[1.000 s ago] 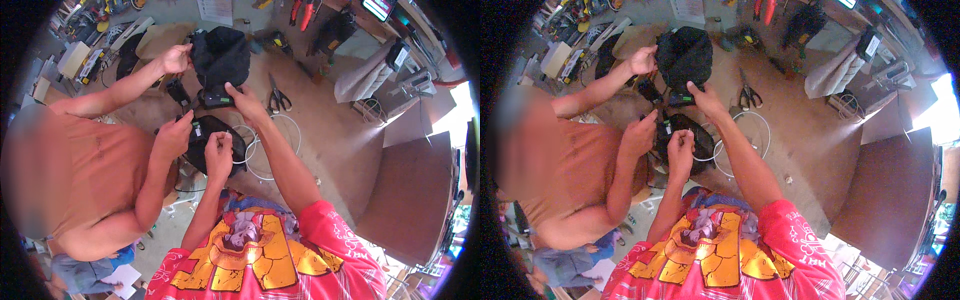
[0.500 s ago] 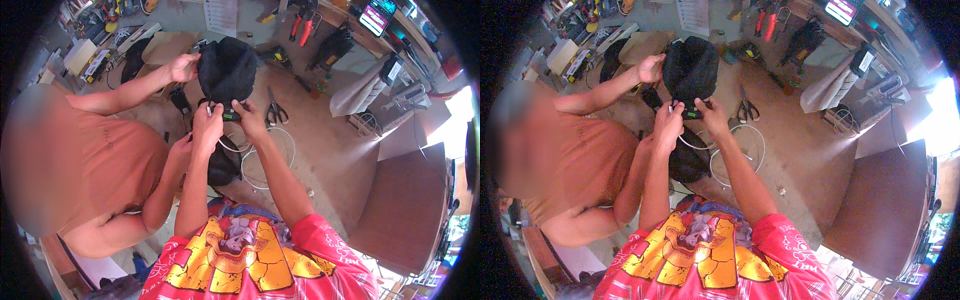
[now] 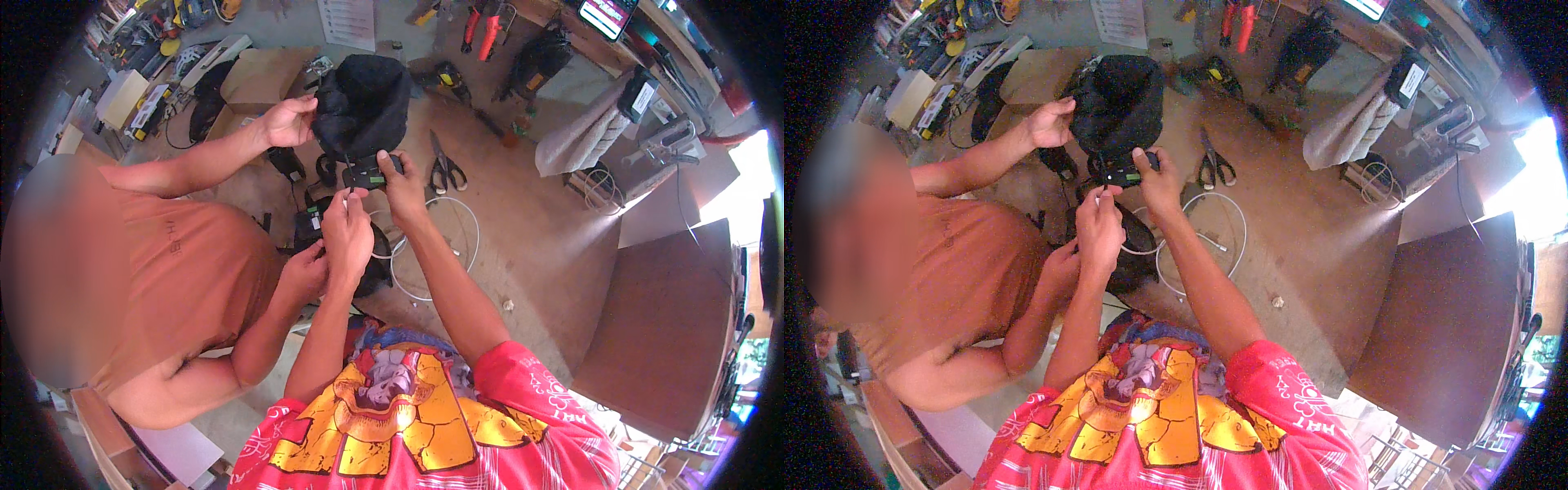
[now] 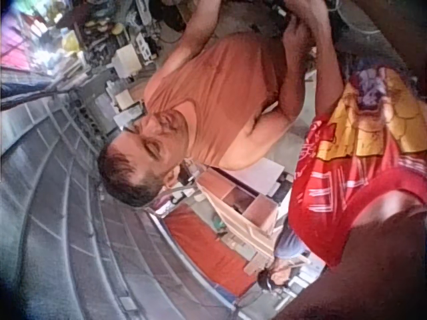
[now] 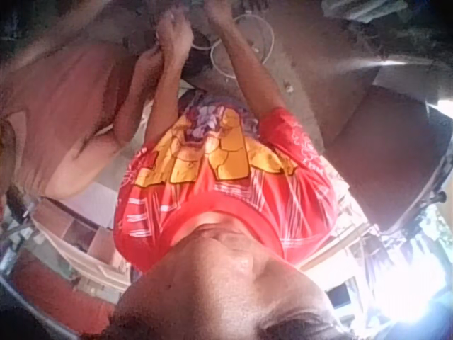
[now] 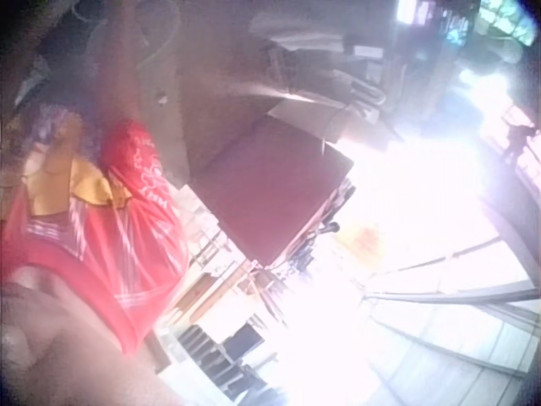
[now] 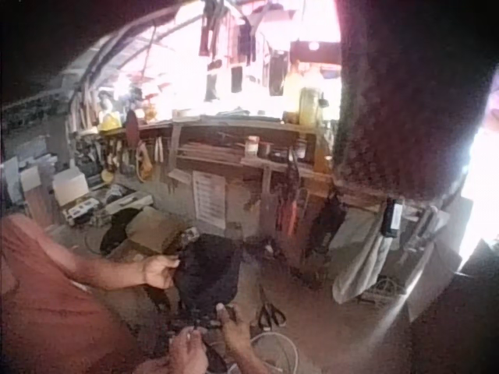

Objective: The person handles a black pouch and a white USB cable, attempting to connect the cable to a device inside the pouch. Another person assists by holding the pouch and handing over a black cable. The task involves manipulating small electronic components and cables on a cluttered workbench.

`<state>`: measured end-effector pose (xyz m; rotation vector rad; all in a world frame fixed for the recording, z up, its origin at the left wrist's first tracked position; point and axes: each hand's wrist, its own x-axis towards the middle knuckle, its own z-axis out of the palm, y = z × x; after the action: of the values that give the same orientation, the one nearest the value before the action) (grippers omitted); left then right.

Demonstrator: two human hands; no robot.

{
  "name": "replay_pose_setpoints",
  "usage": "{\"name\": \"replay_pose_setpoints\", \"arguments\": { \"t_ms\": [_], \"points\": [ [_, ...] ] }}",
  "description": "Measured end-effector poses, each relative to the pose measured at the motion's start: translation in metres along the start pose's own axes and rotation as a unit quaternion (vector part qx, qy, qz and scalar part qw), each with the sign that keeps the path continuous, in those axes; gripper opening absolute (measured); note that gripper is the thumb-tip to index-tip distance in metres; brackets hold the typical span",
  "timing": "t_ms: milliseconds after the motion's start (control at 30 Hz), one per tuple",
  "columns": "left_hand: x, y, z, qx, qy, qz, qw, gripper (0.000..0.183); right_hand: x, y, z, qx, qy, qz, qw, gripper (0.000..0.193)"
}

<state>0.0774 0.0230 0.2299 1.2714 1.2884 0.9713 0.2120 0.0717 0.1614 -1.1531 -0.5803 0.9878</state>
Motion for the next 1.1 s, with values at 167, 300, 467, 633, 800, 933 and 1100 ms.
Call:
{"name": "replay_pose_setpoints", "arguments": {
  "t_ms": [167,300,467,633,800,933,1100],
  "points": [
    [-0.028,0.04,-0.011,-0.122,-0.002,-0.072,0.99,0.026,-0.007,-0.004,-0.014,0.074,-0.088,0.048,0.992,0.022],
    [-0.012,0.061,-0.036,-0.135,0.034,-0.043,0.989,0.026,-0.004,0.011,-0.049,0.179,-0.176,0.067,0.966,0.027],
    [0.018,0.078,-0.058,-0.187,-0.046,-0.066,0.979,0.031,-0.018,0.003,-0.08,0.221,-0.204,0.089,0.949,0.035],
    [0.022,0.076,-0.042,-0.328,-0.217,-0.07,0.917,0.014,-0.027,0.016,-0.12,0.177,-0.257,0.139,0.94,0.046],
    [0.008,0.072,-0.018,-0.312,-0.166,-0.021,0.935,0.008,-0.067,-0.001,-0.129,-0.127,-0.124,0.169,0.969,0.04],
    [-0.012,0.057,0.002,-0.217,-0.179,0.034,0.959,0.01,-0.092,-0.05,-0.149,-0.301,0.091,-0.064,0.947,0.03],
    [-0.032,0.057,0.011,-0.024,-0.164,0.111,0.98,0.017,-0.118,-0.195,-0.084,-0.32,-0.066,-0.252,0.911,0.028]
  ]
}}
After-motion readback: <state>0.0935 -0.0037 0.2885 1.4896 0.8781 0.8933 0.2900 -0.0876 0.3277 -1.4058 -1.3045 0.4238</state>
